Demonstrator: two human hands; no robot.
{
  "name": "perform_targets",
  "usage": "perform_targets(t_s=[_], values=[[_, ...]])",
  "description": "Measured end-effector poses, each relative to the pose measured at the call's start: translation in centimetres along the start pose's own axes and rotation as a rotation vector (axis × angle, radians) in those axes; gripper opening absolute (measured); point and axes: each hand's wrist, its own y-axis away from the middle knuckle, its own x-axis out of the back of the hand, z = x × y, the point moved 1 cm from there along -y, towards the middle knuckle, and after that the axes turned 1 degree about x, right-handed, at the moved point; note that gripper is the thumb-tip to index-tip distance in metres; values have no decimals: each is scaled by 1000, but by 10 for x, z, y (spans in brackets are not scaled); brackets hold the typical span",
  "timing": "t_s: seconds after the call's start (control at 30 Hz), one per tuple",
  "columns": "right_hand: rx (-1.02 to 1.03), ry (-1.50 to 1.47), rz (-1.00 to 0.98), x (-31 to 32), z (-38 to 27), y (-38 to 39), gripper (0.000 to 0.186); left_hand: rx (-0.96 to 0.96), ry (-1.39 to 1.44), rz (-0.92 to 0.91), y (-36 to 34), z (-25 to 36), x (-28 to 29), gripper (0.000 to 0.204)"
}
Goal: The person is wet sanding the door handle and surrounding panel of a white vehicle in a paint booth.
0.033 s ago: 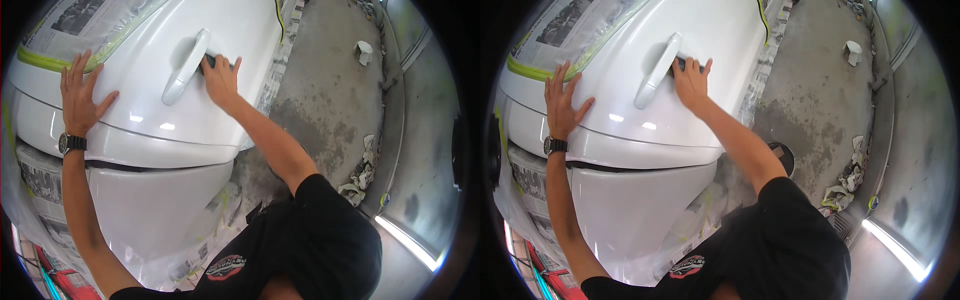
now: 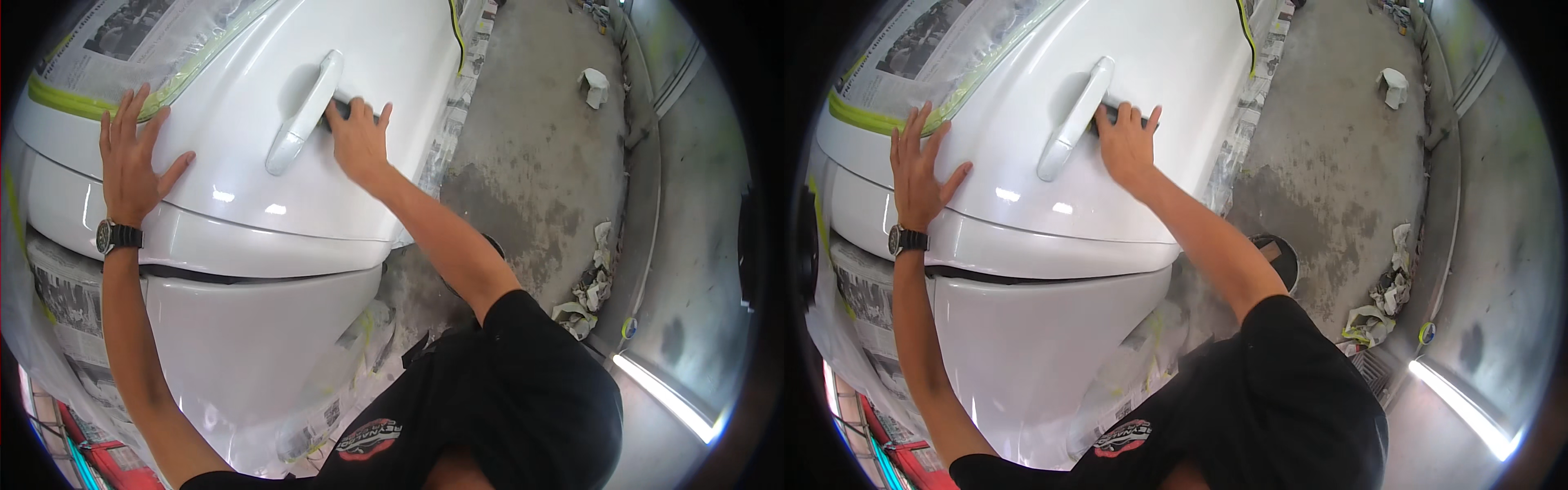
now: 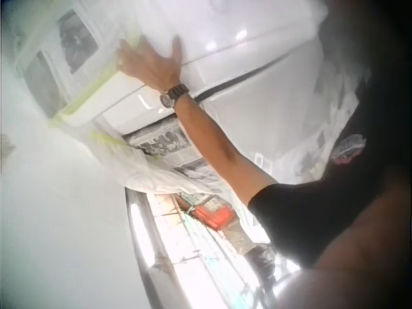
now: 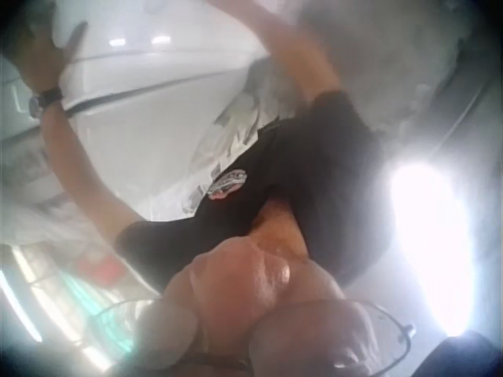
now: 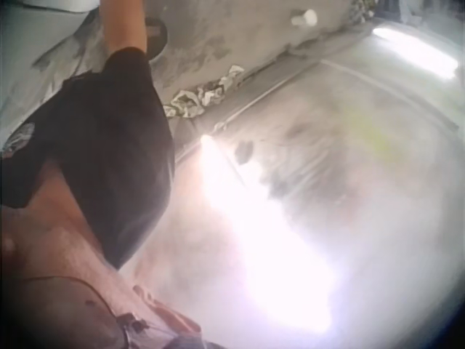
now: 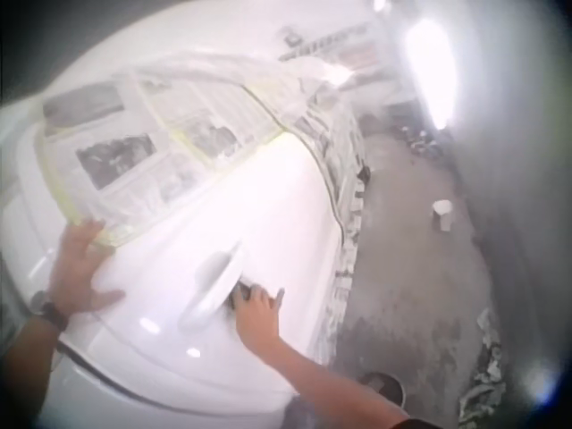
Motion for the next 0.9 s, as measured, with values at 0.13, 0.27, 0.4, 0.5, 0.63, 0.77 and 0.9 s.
perform_targets(t_s=[0.13, 0.27, 0.4, 0.5, 0.63, 0.77, 0.9], values=[[37, 116, 45, -4, 22, -11, 49, -4, -9, 26, -4, 2, -1, 64], [-173, -124, -21, -9, -8, 3, 48, 3, -22, -11, -3, 1, 0, 64], [8, 53, 5, 2, 18, -15, 53, -10, -26, -3, -3, 2, 0, 65], [-87, -42, 131, -6, 7, -6, 46, -6, -33, -12, -3, 1, 0, 65], [-13, -192, -76, -1, -7, 9, 47, -15, -26, -5, -1, 1, -2, 66], [83, 37, 73, -12, 12, -12, 40, -27, -29, 7, -4, 0, -2, 65], [-133, -281, -101, 1, -22, 11, 35, -28, -25, 10, -3, 1, -1, 64]])
